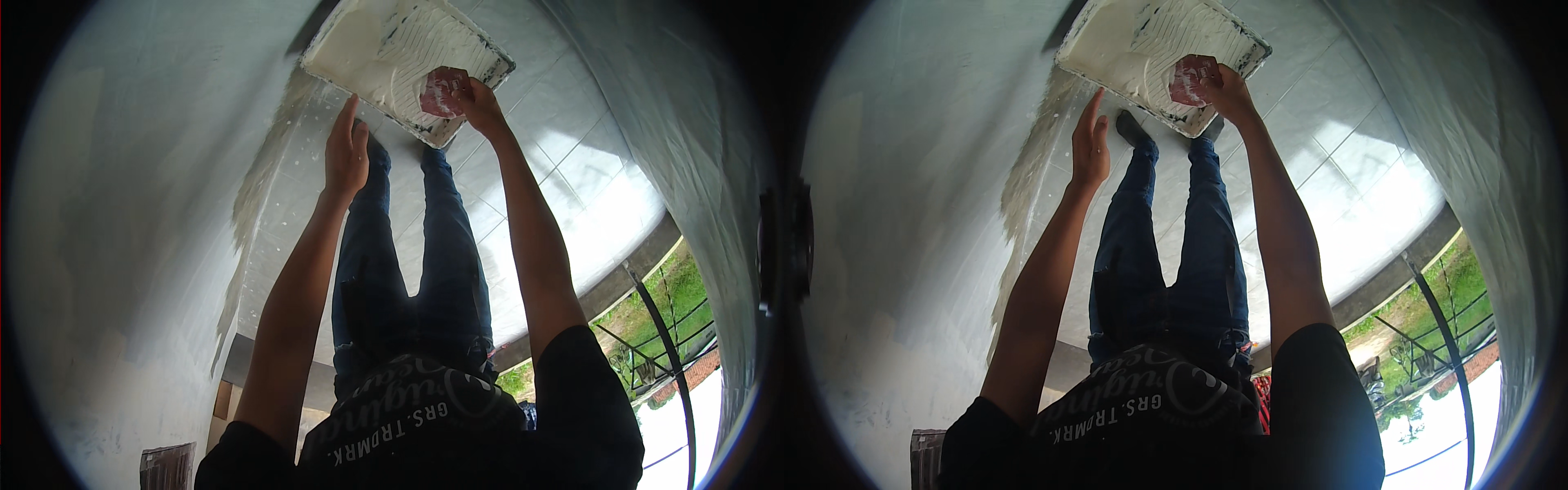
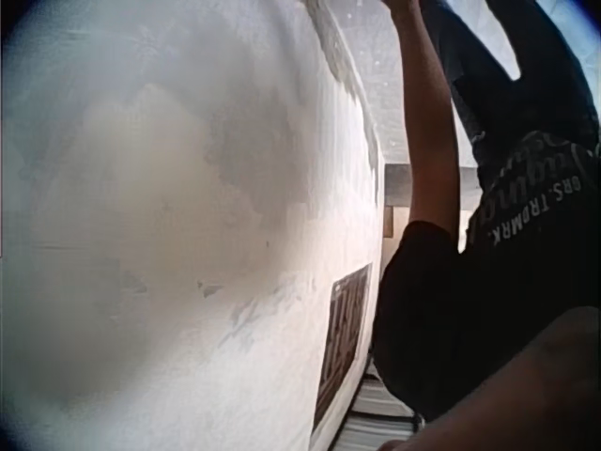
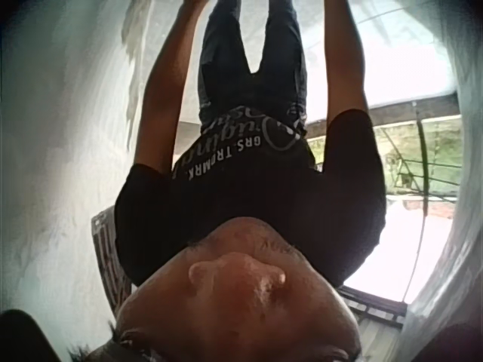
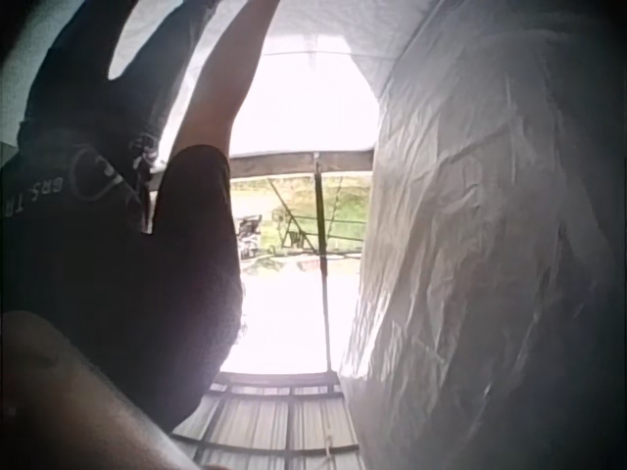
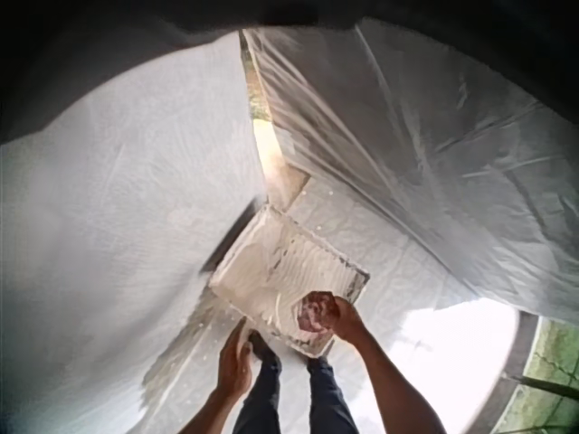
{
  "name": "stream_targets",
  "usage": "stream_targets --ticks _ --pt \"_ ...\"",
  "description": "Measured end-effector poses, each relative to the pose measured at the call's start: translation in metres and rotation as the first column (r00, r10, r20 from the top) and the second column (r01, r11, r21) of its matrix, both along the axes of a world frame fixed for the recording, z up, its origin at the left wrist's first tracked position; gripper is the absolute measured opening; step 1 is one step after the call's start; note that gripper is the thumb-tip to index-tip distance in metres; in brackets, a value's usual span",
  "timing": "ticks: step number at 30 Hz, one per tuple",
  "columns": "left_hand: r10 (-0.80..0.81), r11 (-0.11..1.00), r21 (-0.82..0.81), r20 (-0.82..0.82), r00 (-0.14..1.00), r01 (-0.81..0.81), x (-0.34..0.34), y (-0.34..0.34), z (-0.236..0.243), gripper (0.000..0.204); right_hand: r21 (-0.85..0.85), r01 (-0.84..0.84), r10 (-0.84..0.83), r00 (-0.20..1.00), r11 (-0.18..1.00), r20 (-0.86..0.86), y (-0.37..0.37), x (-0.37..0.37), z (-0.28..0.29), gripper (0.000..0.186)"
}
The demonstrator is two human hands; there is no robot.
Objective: The person smooths a wall surface by applying plaster from a putty tray to the wall and scraping it with a putty knife.
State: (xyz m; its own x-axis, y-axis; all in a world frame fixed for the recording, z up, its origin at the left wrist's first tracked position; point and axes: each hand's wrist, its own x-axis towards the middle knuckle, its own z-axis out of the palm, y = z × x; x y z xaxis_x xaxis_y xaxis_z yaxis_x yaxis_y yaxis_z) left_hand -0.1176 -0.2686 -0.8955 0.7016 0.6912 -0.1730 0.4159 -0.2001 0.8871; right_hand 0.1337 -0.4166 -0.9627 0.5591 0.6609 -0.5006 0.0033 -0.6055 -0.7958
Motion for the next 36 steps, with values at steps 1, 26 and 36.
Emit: stream_targets --ticks 1,26,36 --pt "-0.003 1.0 0.006 0.004 1.0 0.003 0.001 -0.001 0.006 0.051 0.015 0.0 0.0 1.0 1.0 0.01 0.0 -0.001 0.006 0.032" --pt "0.034 0.94 0.266 0.553 0.833 -0.215 0.058 -0.003 0.276 0.057 0.394 0.27 -0.098 0.909 0.879 -0.405 0.018 0.008 0.295 0.033" --pt "0.003 0.9 0.337 0.629 0.778 -0.276 0.09 -0.012 0.328 0.059 0.408 0.185 0.001 0.91 0.894 -0.414 0.024 0.034 0.325 0.036"
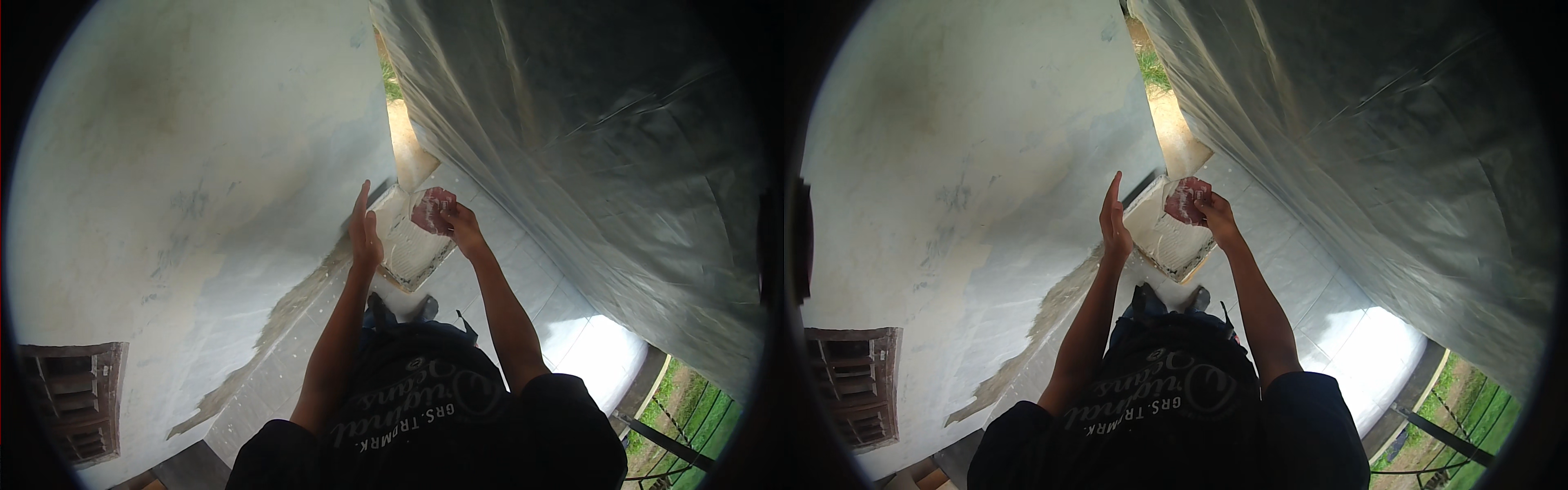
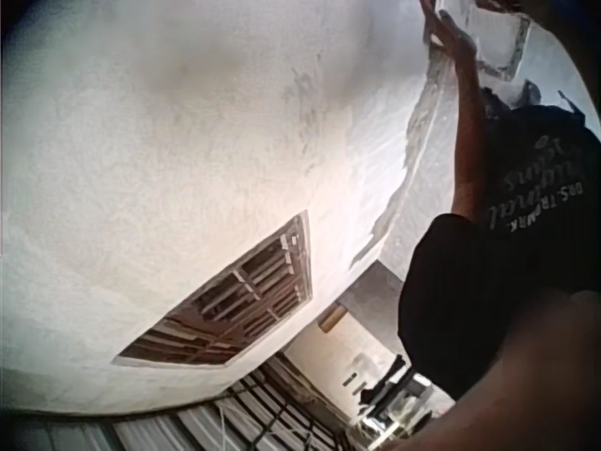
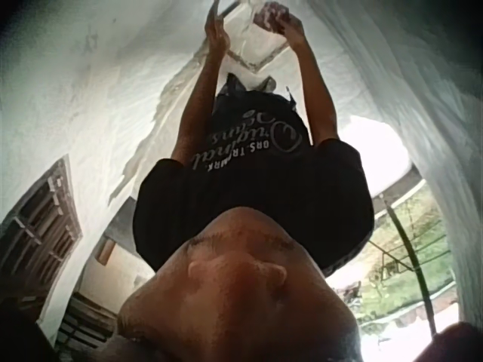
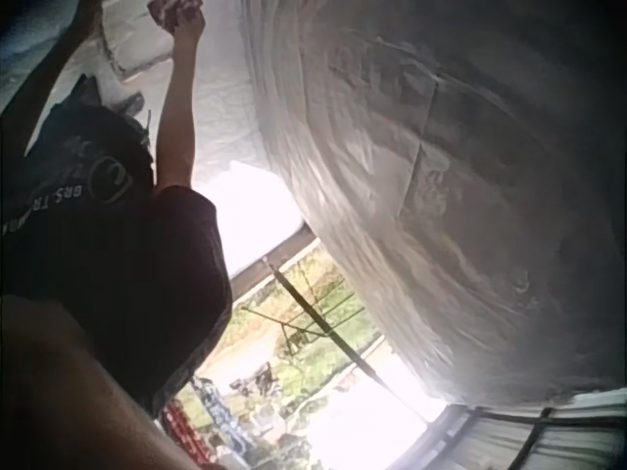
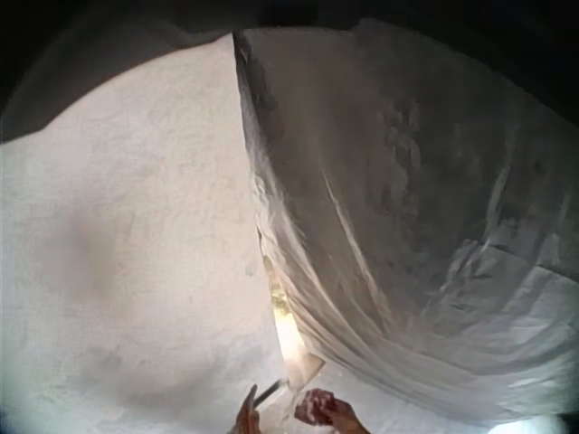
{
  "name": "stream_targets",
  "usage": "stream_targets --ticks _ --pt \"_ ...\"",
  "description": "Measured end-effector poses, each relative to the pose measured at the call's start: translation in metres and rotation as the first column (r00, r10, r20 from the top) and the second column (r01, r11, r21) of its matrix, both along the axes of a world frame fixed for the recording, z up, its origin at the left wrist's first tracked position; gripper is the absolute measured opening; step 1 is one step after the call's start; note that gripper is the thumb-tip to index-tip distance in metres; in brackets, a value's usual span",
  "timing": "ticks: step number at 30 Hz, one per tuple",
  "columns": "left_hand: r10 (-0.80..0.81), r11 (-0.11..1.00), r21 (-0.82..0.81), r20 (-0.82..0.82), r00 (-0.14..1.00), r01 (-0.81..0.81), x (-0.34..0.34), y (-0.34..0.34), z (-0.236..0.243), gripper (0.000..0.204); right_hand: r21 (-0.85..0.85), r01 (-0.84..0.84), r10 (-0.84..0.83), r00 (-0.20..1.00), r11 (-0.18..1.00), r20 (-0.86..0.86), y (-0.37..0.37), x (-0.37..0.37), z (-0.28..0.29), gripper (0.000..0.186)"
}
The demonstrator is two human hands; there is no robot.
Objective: The person smooths a wall surface by applying plaster from a putty tray to the wall and scraping it with a putty knife.
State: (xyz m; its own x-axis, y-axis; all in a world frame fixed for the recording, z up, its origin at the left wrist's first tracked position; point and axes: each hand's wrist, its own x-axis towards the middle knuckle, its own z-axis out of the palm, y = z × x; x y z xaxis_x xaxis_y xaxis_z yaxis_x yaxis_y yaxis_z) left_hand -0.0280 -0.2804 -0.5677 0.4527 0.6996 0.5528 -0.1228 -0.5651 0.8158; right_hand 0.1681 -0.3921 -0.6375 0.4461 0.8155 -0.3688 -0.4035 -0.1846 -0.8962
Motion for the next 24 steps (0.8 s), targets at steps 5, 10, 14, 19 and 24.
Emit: stream_targets --ticks 5,10,14,19,24 --pt "0.001 0.999 0.044 0.049 0.999 -0.003 0.005 0.003 0.021 0.059 0.112 -0.031 0.039 0.997 0.993 -0.072 0.006 0.006 0.03 0.04" --pt "-0.018 0.995 0.102 0.101 0.995 0.008 0.004 0.024 0.048 0.06 0.364 0.011 0.144 0.907 0.931 -0.396 0.017 -0.001 0.081 0.04" --pt "-0.046 0.99 0.137 0.136 0.99 0.027 0.011 0.039 0.065 0.06 0.414 -0.008 0.187 0.9 0.91 -0.393 0.026 -0.002 0.113 0.041" --pt "-0.079 0.983 0.179 0.184 0.98 0.046 0.01 0.05 0.087 0.061 0.489 -0.021 0.197 0.93 0.872 -0.312 0.042 -0.005 0.147 0.04" --pt "-0.086 0.98 0.194 0.216 0.973 0.044 0.004 0.065 0.097 0.062 0.432 -0.087 0.188 0.963 0.898 -0.196 0.054 -0.006 0.172 0.036"
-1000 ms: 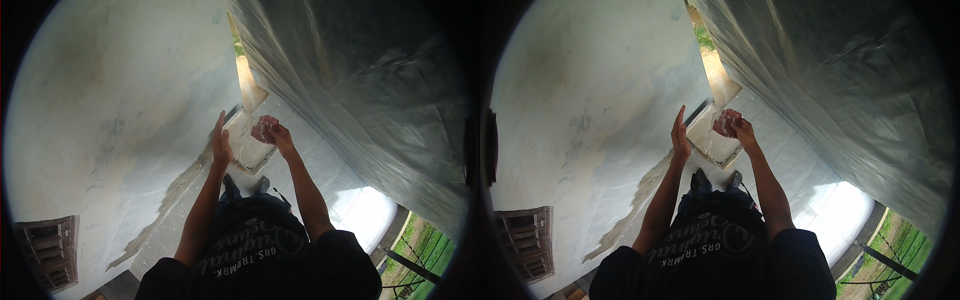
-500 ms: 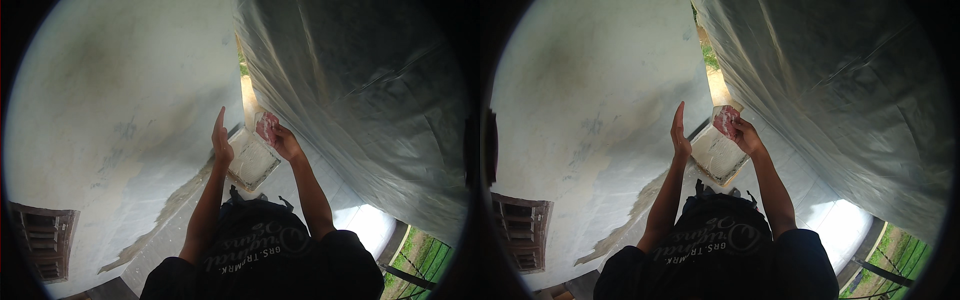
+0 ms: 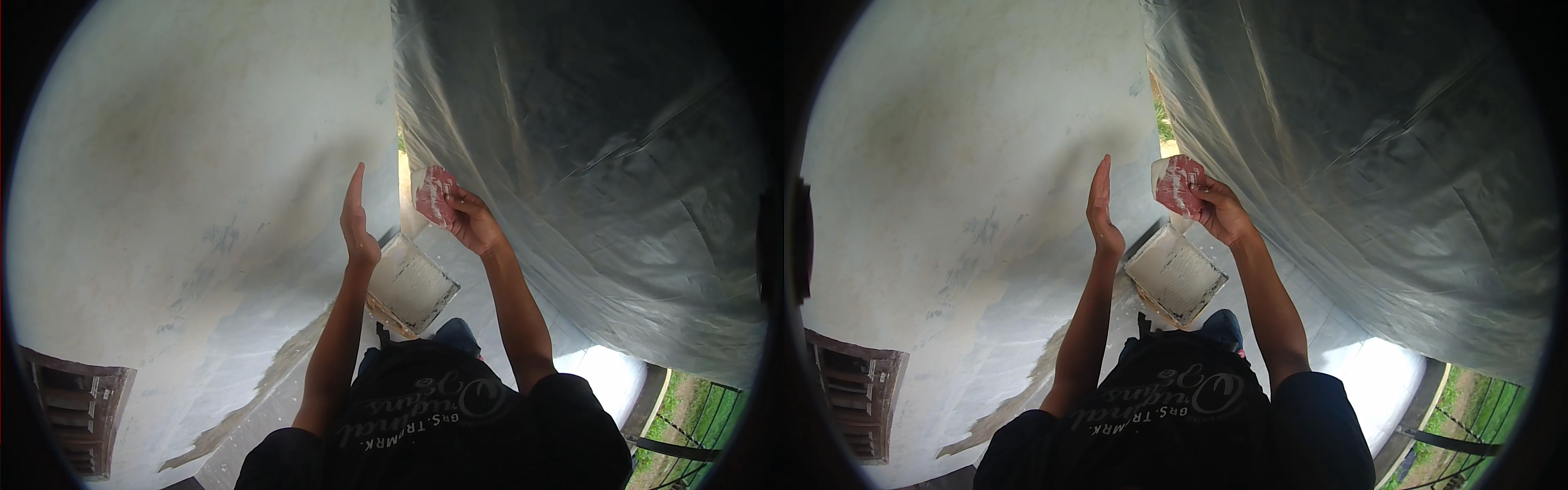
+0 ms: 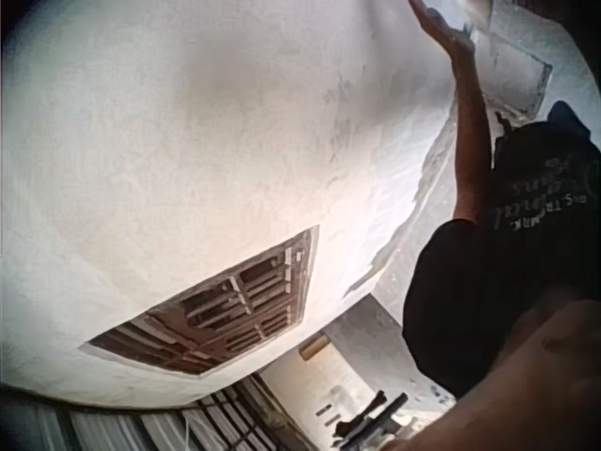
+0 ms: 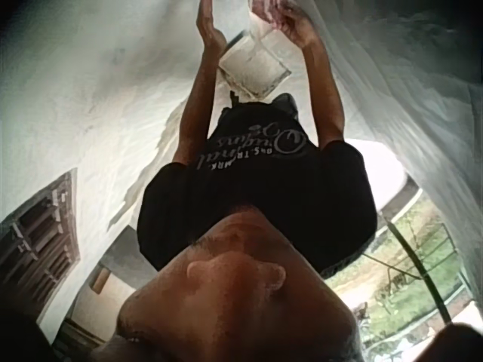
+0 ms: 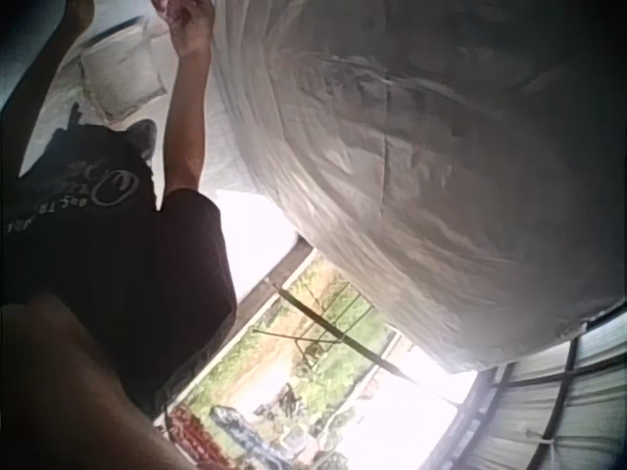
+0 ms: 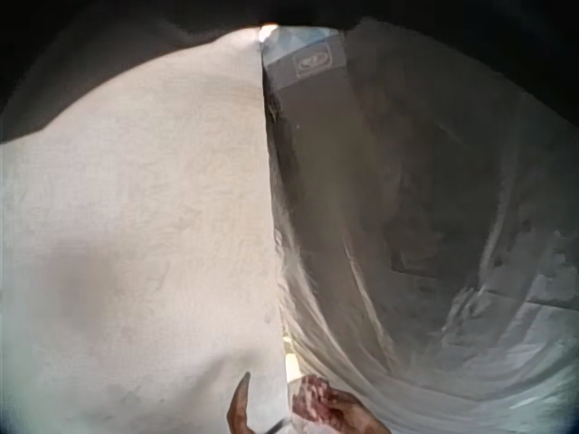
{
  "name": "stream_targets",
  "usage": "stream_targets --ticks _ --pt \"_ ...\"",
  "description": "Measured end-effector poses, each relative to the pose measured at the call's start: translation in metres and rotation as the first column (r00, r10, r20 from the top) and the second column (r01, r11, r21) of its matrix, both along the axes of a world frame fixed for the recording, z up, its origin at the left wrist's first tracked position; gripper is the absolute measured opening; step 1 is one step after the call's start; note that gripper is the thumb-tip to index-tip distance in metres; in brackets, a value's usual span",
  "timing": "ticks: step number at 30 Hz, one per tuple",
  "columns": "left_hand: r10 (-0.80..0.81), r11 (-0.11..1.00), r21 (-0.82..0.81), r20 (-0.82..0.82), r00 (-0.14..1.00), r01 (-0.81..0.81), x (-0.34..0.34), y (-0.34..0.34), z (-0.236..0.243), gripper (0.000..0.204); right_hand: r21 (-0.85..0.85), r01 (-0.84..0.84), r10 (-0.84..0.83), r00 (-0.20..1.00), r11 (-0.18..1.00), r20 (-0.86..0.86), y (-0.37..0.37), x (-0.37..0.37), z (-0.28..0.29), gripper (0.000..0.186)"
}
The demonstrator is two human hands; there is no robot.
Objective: The person smooths a wall surface by applying plaster from a putty tray to the wall and scraping it with a putty knife.
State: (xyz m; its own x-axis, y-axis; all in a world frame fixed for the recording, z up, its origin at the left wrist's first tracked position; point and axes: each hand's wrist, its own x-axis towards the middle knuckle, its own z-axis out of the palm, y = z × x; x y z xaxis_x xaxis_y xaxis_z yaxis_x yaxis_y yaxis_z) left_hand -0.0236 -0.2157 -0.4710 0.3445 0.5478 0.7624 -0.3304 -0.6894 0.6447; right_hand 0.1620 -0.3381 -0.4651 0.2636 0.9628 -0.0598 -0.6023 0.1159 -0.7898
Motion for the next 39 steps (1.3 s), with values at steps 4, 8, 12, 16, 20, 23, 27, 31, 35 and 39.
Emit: stream_targets --ticks 4,8,12,16,20,23,27,31,35,39 --pt "0.023 1.0 -0.022 0.016 1.0 -0.022 -0.008 0.007 -0.001 0.063 -0.188 0.08 0.053 0.789 0.979 0.612 0.013 0.004 -0.018 0.032" --pt "0.067 0.997 -0.044 0.033 0.997 -0.066 -0.006 0.008 -0.001 0.063 -0.265 0.083 0.118 0.742 0.961 0.66 0.023 0.015 -0.039 0.03" --pt "0.106 0.993 -0.051 0.042 0.994 -0.103 0.005 0.01 0.003 0.064 -0.307 0.006 0.17 0.822 0.952 0.544 0.031 0.023 -0.027 0.032" --pt "0.134 0.99 -0.04 0.051 0.99 -0.132 0.014 0.012 0.012 0.064 -0.322 -0.089 0.24 0.85 0.943 0.469 0.039 0.039 -0.009 0.039" --pt "0.165 0.986 -0.02 0.062 0.984 -0.164 0.023 0.016 0.024 0.065 -0.29 -0.138 0.257 0.865 0.947 0.43 0.052 0.048 0.01 0.044" --pt "0.178 0.984 0.001 0.072 0.981 -0.178 0.022 0.019 0.031 0.065 -0.242 -0.18 0.268 0.872 0.954 0.41 0.061 0.046 0.026 0.044" --pt "0.198 0.979 0.036 0.094 0.976 -0.202 0.02 0.023 0.045 0.066 -0.18 -0.19 0.242 0.91 0.965 0.337 0.067 0.04 0.046 0.044" --pt "0.2 0.974 0.084 0.126 0.972 -0.212 0.016 0.032 0.063 0.067 0.009 -0.286 0.28 0.943 0.958 0.179 0.074 0.037 0.066 0.041" --pt "0.185 0.966 0.148 0.172 0.968 -0.211 0.009 0.044 0.087 0.067 0.222 -0.366 0.376 0.927 0.904 -0.002 0.087 0.043 0.091 0.043" --pt "0.167 0.95 0.226 0.215 0.962 -0.215 0.011 0.055 0.119 0.068 0.295 -0.353 0.373 0.928 0.888 -0.014 0.099 0.039 0.127 0.042"
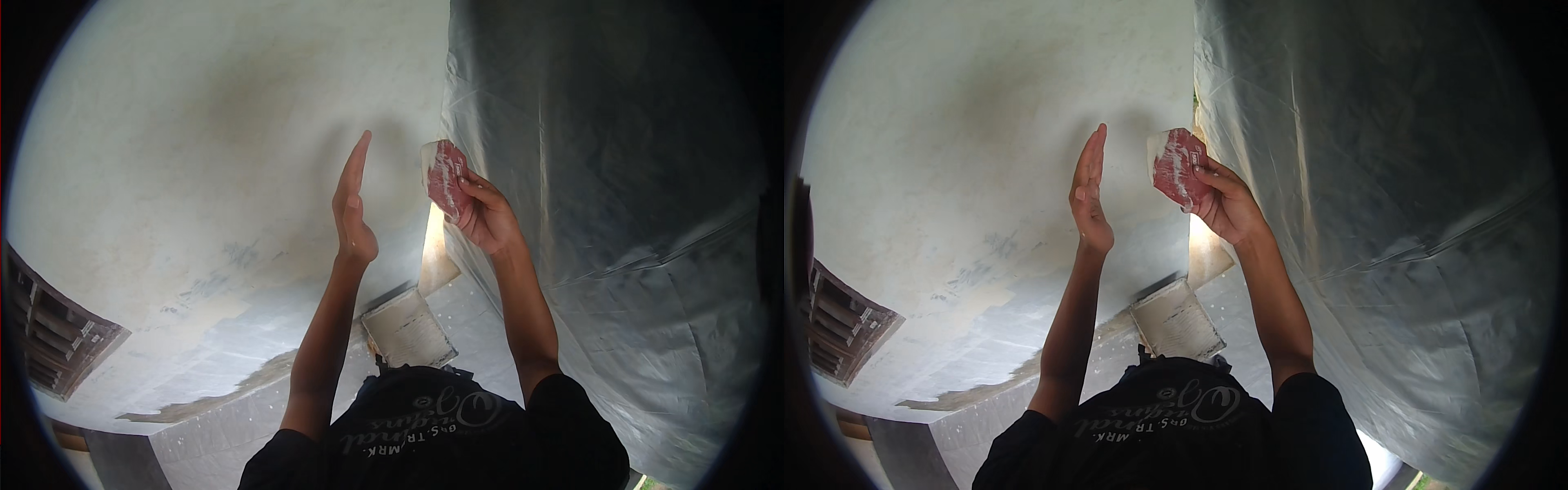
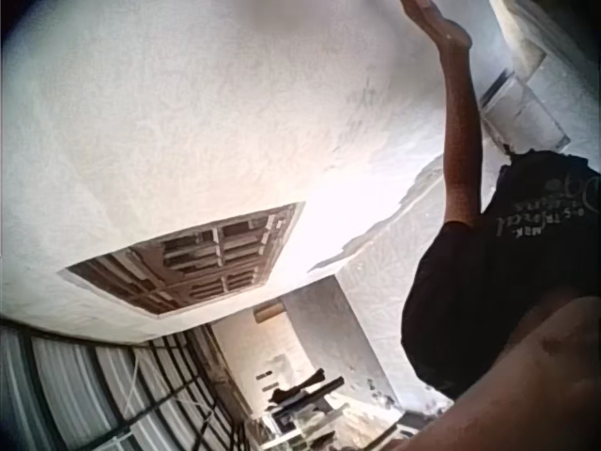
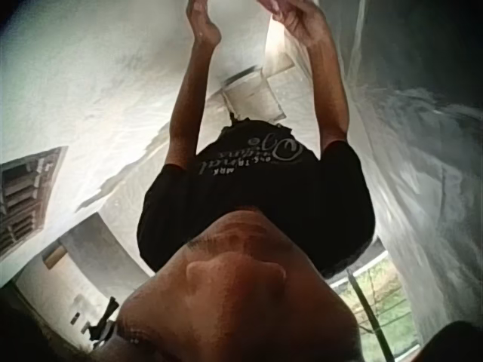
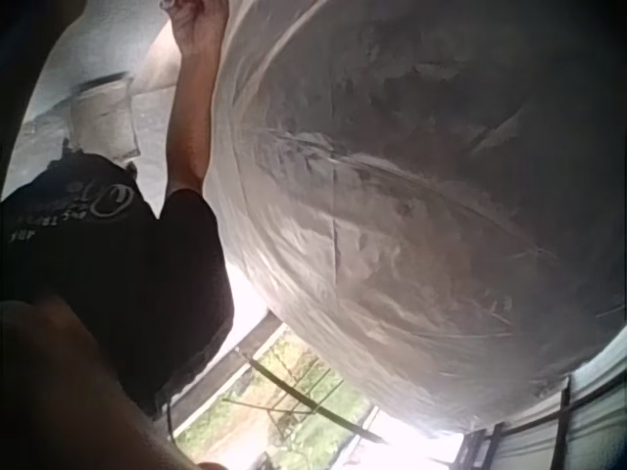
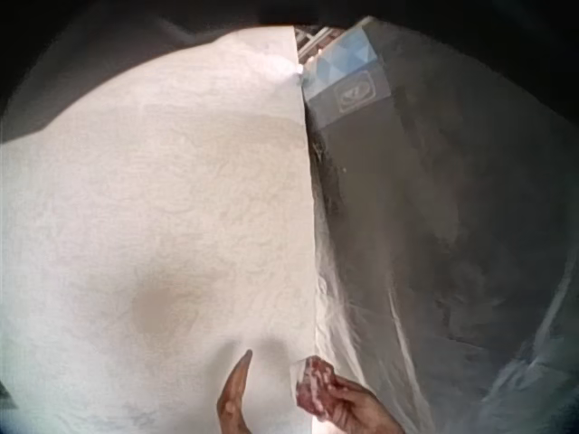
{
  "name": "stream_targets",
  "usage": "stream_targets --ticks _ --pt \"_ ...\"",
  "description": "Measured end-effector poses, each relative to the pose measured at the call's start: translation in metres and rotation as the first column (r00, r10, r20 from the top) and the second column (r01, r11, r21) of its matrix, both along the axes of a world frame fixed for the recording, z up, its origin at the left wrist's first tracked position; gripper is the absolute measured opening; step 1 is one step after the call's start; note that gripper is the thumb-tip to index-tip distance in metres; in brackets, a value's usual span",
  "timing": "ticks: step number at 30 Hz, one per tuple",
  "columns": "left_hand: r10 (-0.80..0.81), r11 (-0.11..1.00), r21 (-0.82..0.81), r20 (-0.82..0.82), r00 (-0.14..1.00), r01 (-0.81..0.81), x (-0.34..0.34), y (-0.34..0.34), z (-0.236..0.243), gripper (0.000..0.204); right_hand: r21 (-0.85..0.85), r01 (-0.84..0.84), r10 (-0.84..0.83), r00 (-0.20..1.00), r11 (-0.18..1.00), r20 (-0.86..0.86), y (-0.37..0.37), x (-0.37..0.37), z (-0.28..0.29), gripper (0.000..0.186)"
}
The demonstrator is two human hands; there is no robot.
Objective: The person smooths a wall surface by applying plaster from a putty tray to the wall and scraping it with a putty knife.
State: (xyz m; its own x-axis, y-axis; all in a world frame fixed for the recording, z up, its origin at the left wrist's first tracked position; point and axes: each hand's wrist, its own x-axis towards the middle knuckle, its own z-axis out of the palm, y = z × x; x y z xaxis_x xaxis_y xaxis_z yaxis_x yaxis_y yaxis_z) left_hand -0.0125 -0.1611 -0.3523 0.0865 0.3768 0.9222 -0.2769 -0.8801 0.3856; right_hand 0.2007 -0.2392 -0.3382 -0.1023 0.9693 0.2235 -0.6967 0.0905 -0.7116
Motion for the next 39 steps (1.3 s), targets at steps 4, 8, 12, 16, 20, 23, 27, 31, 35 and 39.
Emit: stream_targets --ticks 4,8,12,16,20,23,27,31,35,39 --pt "-0.016 0.995 0.096 0.027 1.0 0.013 0.009 0.005 0.035 0.069 0.149 -0.14 0.149 0.987 0.979 -0.053 0.014 0.005 0.034 0.04" --pt "-0.026 0.989 0.147 0.017 1.0 0.023 0.01 0.012 0.071 0.072 0.24 -0.077 0.083 0.996 0.968 -0.013 0.019 0.001 0.068 0.038" --pt "-0.003 0.957 0.291 0.041 0.999 -0.009 0.007 0.024 0.114 0.065 0.28 0.108 -0.127 0.991 0.954 0.052 0.022 -0.01 0.107 0.035" --pt "0.015 0.951 0.309 0.029 0.999 -0.023 0.008 0.04 0.157 0.064 0.447 0.155 -0.241 0.96 0.881 0.142 0.042 -0.002 0.151 0.033" --pt "0.104 0.926 0.362 0.028 0.994 -0.107 0.011 0.061 0.198 0.061 0.566 0.318 -0.479 0.863 0.76 0.159 0.068 0.003 0.196 0.029" --pt "0.152 0.909 0.387 0.039 0.988 -0.156 0.009 0.076 0.222 0.057 0.629 0.43 -0.643 0.751 0.648 0.15 0.088 0.001 0.223 0.027" --pt "0.238 0.872 0.428 0.056 0.97 -0.238 0.007 0.093 0.249 0.054 0.714 0.535 -0.778 0.628 0.451 0.021 0.113 0.005 0.254 0.03" --pt "0.452 0.728 0.534 0.097 0.887 -0.43 0.0 0.125 0.264 0.052 0.852 0.521 -0.952 0.241 -0.039 -0.191 0.15 0.012 0.279 0.022" --pt "0.63 0.541 0.604 0.171 0.758 -0.586 0.004 0.137 0.262 0.056 0.877 0.319 -0.932 -0.065 -0.359 -0.358 0.168 0.017 0.294 0.024" --pt "0.698 0.472 0.614 0.179 0.694 -0.633 0.008 0.136 0.261 0.06 0.844 0.034 -0.821 -0.254 -0.536 -0.511 0.193 0.027 0.297 0.04"
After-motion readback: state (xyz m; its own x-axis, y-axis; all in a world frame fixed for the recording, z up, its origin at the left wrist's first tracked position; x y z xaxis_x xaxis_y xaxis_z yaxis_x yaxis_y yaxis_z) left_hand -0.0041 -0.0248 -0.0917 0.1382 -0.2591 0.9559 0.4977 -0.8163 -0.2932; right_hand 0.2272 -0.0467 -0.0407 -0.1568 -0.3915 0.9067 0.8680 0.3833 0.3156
